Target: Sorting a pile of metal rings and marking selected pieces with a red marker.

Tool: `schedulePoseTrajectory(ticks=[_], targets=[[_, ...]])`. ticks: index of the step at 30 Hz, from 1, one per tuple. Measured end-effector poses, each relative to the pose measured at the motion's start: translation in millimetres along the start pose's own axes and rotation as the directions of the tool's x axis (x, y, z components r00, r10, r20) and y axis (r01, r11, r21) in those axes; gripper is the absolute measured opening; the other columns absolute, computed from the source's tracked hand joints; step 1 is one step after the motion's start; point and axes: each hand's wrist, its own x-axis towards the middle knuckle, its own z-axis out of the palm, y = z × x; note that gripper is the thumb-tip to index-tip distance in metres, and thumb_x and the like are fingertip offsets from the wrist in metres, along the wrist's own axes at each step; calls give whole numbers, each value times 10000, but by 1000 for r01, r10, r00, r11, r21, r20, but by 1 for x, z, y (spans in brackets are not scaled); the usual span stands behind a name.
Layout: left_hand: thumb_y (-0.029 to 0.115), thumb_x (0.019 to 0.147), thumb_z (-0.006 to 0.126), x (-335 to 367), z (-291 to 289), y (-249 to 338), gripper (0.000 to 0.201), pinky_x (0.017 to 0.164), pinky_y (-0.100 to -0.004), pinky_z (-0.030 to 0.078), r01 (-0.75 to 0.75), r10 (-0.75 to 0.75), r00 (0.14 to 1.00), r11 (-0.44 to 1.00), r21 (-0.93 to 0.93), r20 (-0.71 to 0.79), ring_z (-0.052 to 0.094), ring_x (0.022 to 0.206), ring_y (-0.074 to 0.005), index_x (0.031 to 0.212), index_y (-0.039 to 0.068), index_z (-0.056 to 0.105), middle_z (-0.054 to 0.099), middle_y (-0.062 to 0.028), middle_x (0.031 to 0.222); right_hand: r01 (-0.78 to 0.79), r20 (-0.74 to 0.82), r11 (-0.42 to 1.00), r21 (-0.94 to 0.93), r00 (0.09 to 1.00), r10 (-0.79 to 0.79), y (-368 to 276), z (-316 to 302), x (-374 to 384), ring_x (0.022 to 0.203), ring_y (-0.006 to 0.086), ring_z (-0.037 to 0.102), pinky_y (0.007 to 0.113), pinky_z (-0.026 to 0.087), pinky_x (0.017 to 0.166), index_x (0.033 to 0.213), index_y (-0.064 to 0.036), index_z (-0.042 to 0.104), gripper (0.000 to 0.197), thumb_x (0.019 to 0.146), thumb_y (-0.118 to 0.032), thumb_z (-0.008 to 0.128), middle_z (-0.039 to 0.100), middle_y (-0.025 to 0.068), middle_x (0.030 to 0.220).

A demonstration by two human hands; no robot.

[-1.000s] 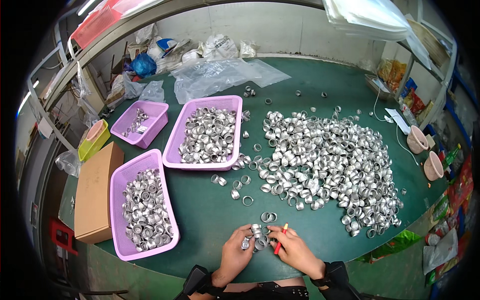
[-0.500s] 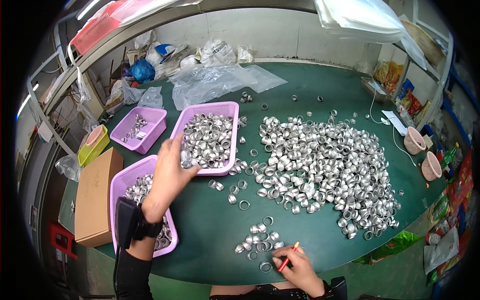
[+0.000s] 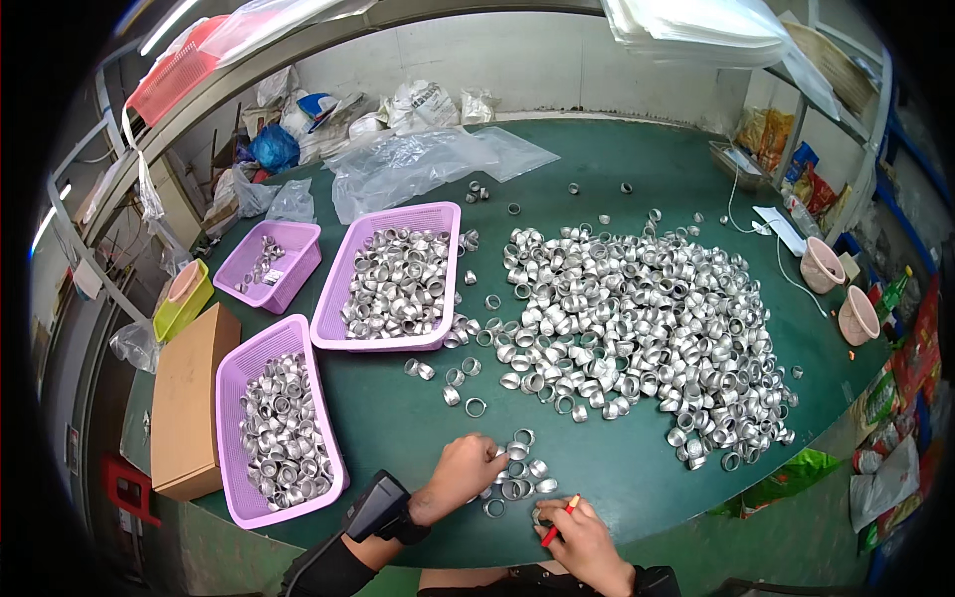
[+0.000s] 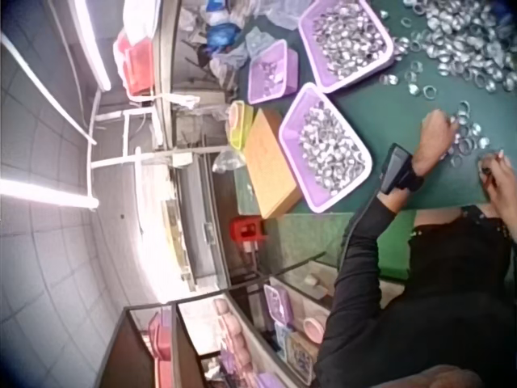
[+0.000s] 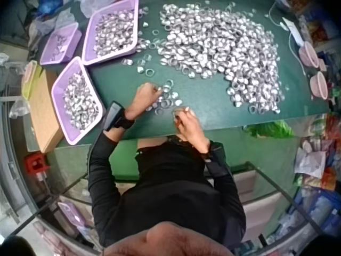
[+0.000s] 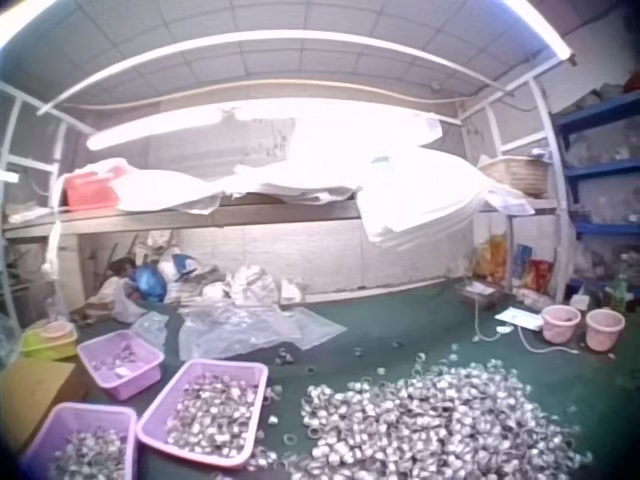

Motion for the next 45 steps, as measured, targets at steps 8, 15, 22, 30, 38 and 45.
schedulePoseTrajectory(ticks=[8,15,22,30,38,45], targets=[[76,663,674,-81,-12,-4,104,520,-244,420,-331,244,917,907,-260,-316,527,576,-145,733,17,625,529,-66,736,-176,-20,973,148,983,181,0,1,-8,849,235,525,313,422,718,873,-52,536,233,676,-101,652,582,73,941],[104,610,698,-118,24,-37,167,559,-301,433,-238,279,897,959,156,-344,519,611,-208,734,48,600,523,-59,750,-121,43,993,14,992,121,7,4,-14,930,262,477,327,385,790,922,-62,524,258,698,-134,630,561,63,1026],[137,626,710,-112,30,-41,219,548,-269,438,-249,194,907,963,-105,-373,529,627,-176,762,23,581,534,-71,786,-171,-115,980,-98,981,159,-3,15,-18,874,255,517,319,405,765,896,-50,533,280,652,-91,665,591,55,963],[-102,648,621,-141,36,-34,270,731,-250,440,-217,33,976,267,-939,-216,526,836,-175,902,-39,555,505,-127,973,-46,-47,766,641,994,99,-54,30,-32,972,240,521,337,428,814,970,-14,503,360,654,35,667,533,170,1038],[-53,642,658,-148,42,-24,339,717,-273,444,-246,24,969,215,-945,-246,537,812,-168,963,-37,548,513,-124,990,168,-142,786,595,984,-103,-56,31,-25,954,276,540,351,455,769,910,-17,497,305,657,46,657,547,178,989],[181,787,583,-146,39,-19,380,735,-262,457,88,58,995,-229,-969,76,555,806,-151,1079,-38,477,563,-87,948,-132,67,238,962,962,263,-49,40,-35,994,212,490,321,381,855,1000,-26,439,298,750,-28,601,501,159,1068]])
